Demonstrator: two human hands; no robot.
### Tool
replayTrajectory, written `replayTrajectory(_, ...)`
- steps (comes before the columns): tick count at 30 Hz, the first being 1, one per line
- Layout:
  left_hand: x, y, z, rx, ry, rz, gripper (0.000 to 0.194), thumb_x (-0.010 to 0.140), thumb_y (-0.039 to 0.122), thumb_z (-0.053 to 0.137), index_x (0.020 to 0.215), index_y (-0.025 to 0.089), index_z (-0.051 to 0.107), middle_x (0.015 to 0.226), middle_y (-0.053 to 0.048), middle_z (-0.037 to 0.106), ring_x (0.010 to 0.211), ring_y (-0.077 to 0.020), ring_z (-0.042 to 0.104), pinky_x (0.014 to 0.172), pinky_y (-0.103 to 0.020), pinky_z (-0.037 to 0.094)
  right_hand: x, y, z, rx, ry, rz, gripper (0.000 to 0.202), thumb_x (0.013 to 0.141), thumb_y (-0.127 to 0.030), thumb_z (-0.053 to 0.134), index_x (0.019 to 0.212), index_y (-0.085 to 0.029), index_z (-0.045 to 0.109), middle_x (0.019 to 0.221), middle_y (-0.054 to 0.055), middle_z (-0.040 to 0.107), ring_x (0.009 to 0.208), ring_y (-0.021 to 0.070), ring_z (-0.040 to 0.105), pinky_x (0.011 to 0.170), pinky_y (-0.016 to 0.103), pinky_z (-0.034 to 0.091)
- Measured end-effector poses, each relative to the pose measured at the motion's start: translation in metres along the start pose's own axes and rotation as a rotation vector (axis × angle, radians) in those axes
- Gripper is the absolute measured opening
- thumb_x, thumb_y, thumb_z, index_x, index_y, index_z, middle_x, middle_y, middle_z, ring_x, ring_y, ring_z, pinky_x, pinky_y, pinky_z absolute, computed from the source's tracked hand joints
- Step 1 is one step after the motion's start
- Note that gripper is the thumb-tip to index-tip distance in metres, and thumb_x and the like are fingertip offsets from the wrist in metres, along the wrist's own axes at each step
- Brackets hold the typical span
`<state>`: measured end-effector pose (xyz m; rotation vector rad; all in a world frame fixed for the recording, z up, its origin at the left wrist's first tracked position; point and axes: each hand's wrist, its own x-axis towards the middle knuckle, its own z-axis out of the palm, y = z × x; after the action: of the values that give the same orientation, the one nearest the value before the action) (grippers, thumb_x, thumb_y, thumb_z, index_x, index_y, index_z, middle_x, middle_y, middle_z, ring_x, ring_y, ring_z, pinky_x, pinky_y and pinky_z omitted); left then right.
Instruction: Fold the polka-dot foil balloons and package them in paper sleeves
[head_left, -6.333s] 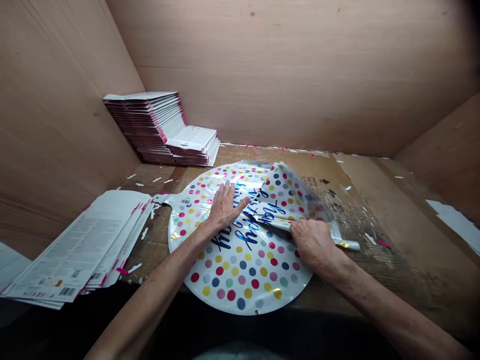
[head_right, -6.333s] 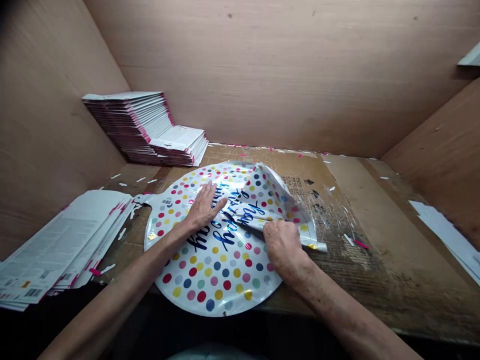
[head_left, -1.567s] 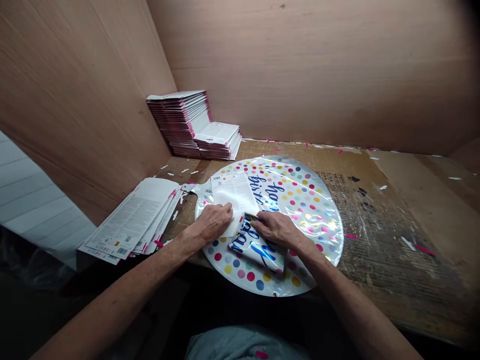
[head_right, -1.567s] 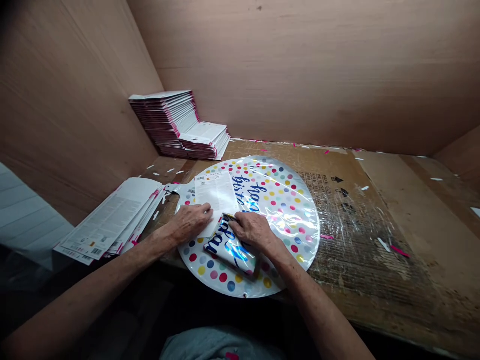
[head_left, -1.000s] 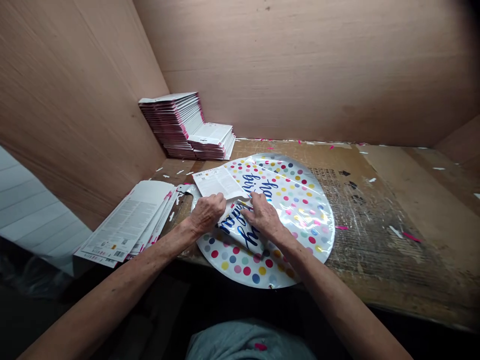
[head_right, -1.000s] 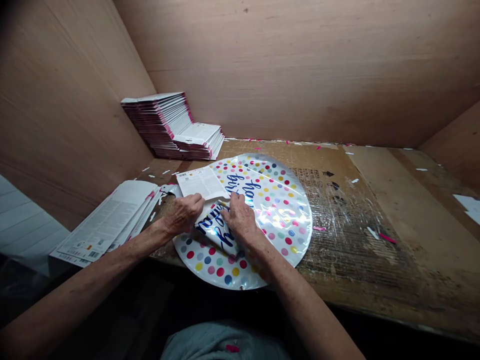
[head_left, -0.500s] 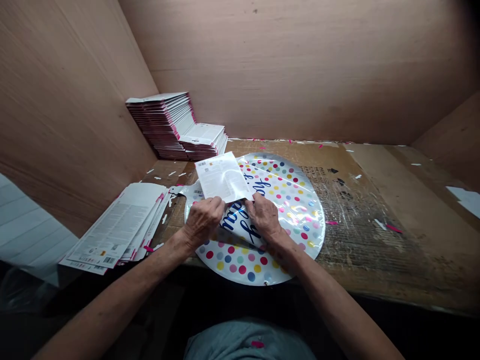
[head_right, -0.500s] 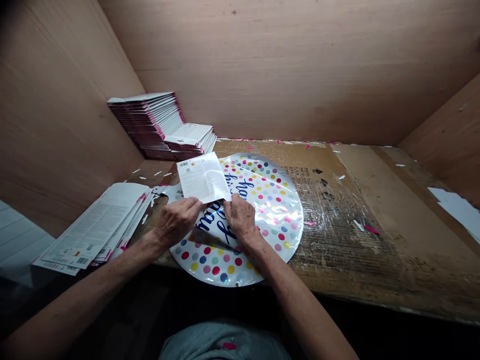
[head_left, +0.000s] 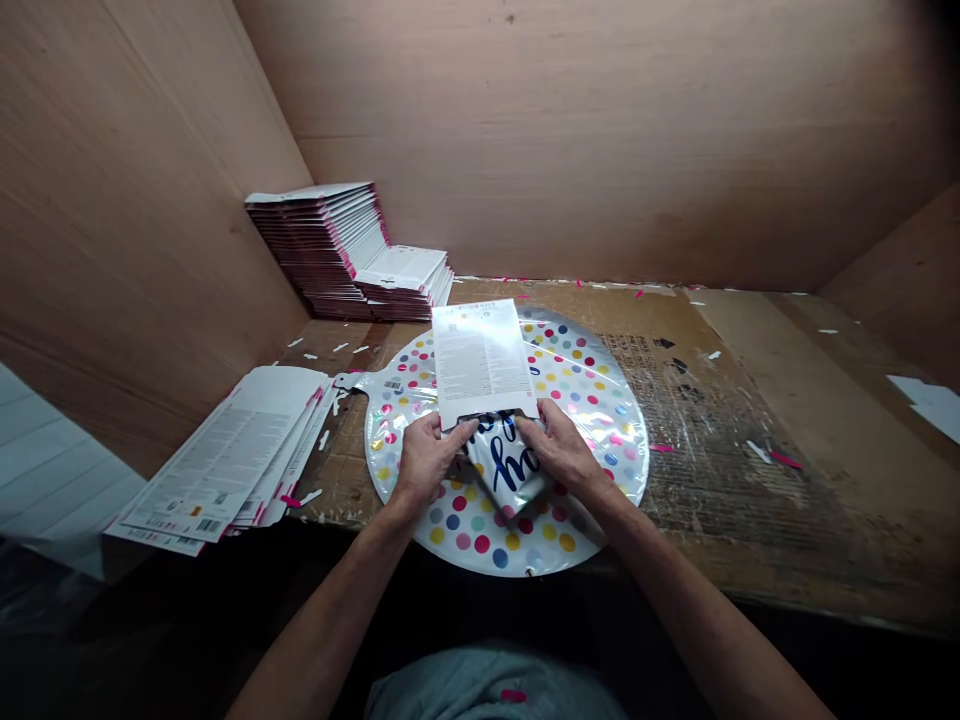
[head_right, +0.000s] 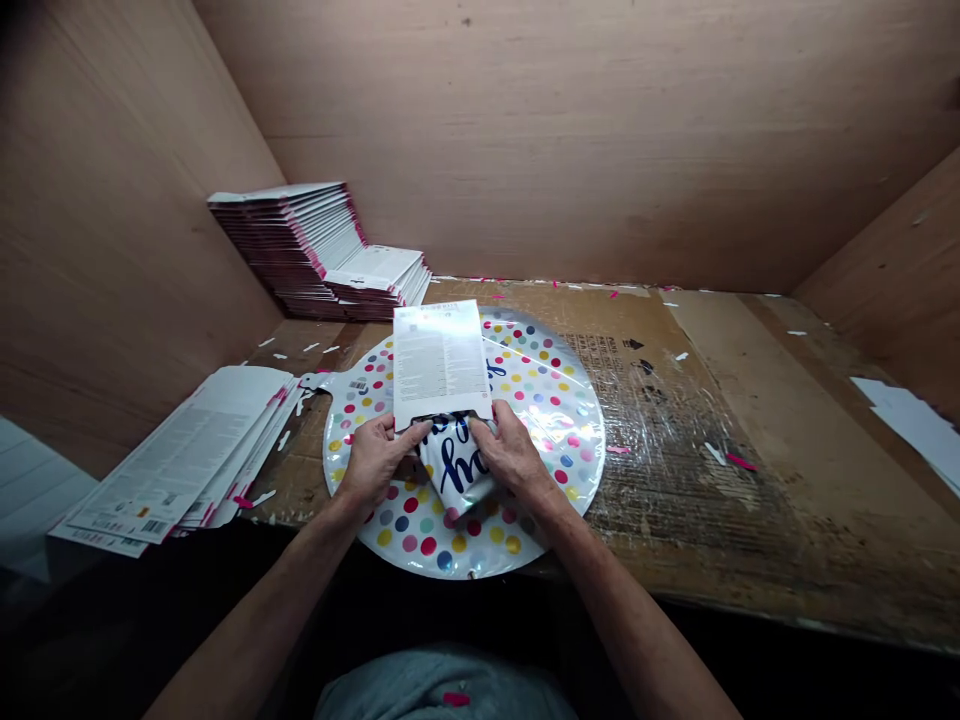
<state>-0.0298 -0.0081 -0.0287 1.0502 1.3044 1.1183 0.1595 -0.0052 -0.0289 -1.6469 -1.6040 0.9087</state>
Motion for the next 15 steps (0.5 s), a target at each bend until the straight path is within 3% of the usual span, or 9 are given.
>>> replayTrajectory(3, 0.015, -0.006, 0.001, 0.18, 0.199, 0.049, 0.032, 0.069, 0.042, 0.075, 0.077, 0.012, 0.068, 0.067, -0.002, 0.069, 0.056, -0.0154, 0.062, 0.048, -0.022, 0.046, -0.015, -0.002, -0.001, -0.018, 0.007, -0.095, 0.038, 0.095, -0.048, 0.044, 0.117, -0.019, 0.055, 0.112, 0.01, 0.068, 0.1, 0.0248, 0.065, 0.081, 0.037, 0.054)
replayTrajectory(5, 0.02, -0.008, 0.003, 0.224, 0.318, 0.102, 0.03, 0.071, 0.041, 0.072, 0.072, 0.012, 0.068, 0.063, -0.001, 0.066, 0.058, -0.0147, 0.06, 0.049, -0.021, 0.043, -0.03, -0.003, 0.002, -0.136, 0.069, -0.323, 0.06, 0.092, -0.053, 0.052, 0.138, -0.014, 0.046, 0.137, 0.019, 0.056, 0.123, 0.0305, 0.056, 0.096, 0.045, 0.051)
replayTrajectory(7, 0.016, -0.005, 0.004, 0.203, 0.355, 0.139, 0.031, 0.072, 0.042, 0.072, 0.074, 0.011, 0.069, 0.064, -0.001, 0.067, 0.06, -0.015, 0.06, 0.052, -0.022, 0.042, -0.046, -0.003, 0.008, -0.308, 0.14, -0.619, 0.072, 0.09, -0.047, 0.059, 0.147, -0.009, 0.036, 0.15, 0.024, 0.043, 0.139, 0.0338, 0.041, 0.108, 0.051, 0.042)
replayTrajectory(9, 0.003, 0.001, 0.005, 0.119, 0.241, 0.171, 0.038, 0.07, 0.048, 0.075, 0.081, 0.012, 0.071, 0.073, -0.003, 0.07, 0.066, -0.0171, 0.063, 0.058, -0.024, 0.046, -0.059, -0.001, 0.013, -0.45, 0.218, -0.86, 0.06, 0.095, -0.028, 0.053, 0.149, -0.007, 0.036, 0.147, 0.024, 0.047, 0.143, 0.031, 0.036, 0.113, 0.05, 0.037)
replayTrajectory(11, -0.012, 0.01, 0.006, -0.087, 0.025, 0.173, 0.055, 0.07, 0.063, 0.072, 0.094, 0.013, 0.072, 0.088, -0.007, 0.074, 0.08, -0.0222, 0.067, 0.07, -0.029, 0.051, -0.065, 0.002, 0.015, -0.47, 0.282, -0.988, 0.05, 0.099, -0.016, 0.041, 0.147, -0.006, 0.039, 0.139, 0.023, 0.055, 0.142, 0.0272, 0.038, 0.112, 0.046, 0.04)
replayTrajectory(13, -0.023, 0.019, 0.006, -0.366, -0.17, 0.119, 0.08, 0.07, 0.083, 0.056, 0.109, 0.015, 0.07, 0.102, -0.011, 0.074, 0.098, -0.0286, 0.067, 0.084, -0.036, 0.053, -0.067, 0.003, 0.013, -0.412, 0.25, -1.052, 0.047, 0.101, -0.018, 0.035, 0.145, -0.004, 0.042, 0.137, 0.023, 0.057, 0.141, 0.0263, 0.04, 0.11, 0.045, 0.043)
replayTrajectory(15, -0.024, 0.027, 0.008, -0.568, -0.253, 0.045, 0.096, 0.071, 0.093, 0.038, 0.121, 0.014, 0.065, 0.112, -0.013, 0.072, 0.112, -0.0324, 0.063, 0.095, -0.041, 0.05, -0.066, 0.002, 0.009, -0.374, 0.177, -1.094, 0.045, 0.102, -0.02, 0.034, 0.142, -0.005, 0.046, 0.138, 0.022, 0.058, 0.14, 0.0262, 0.042, 0.109, 0.044, 0.045)
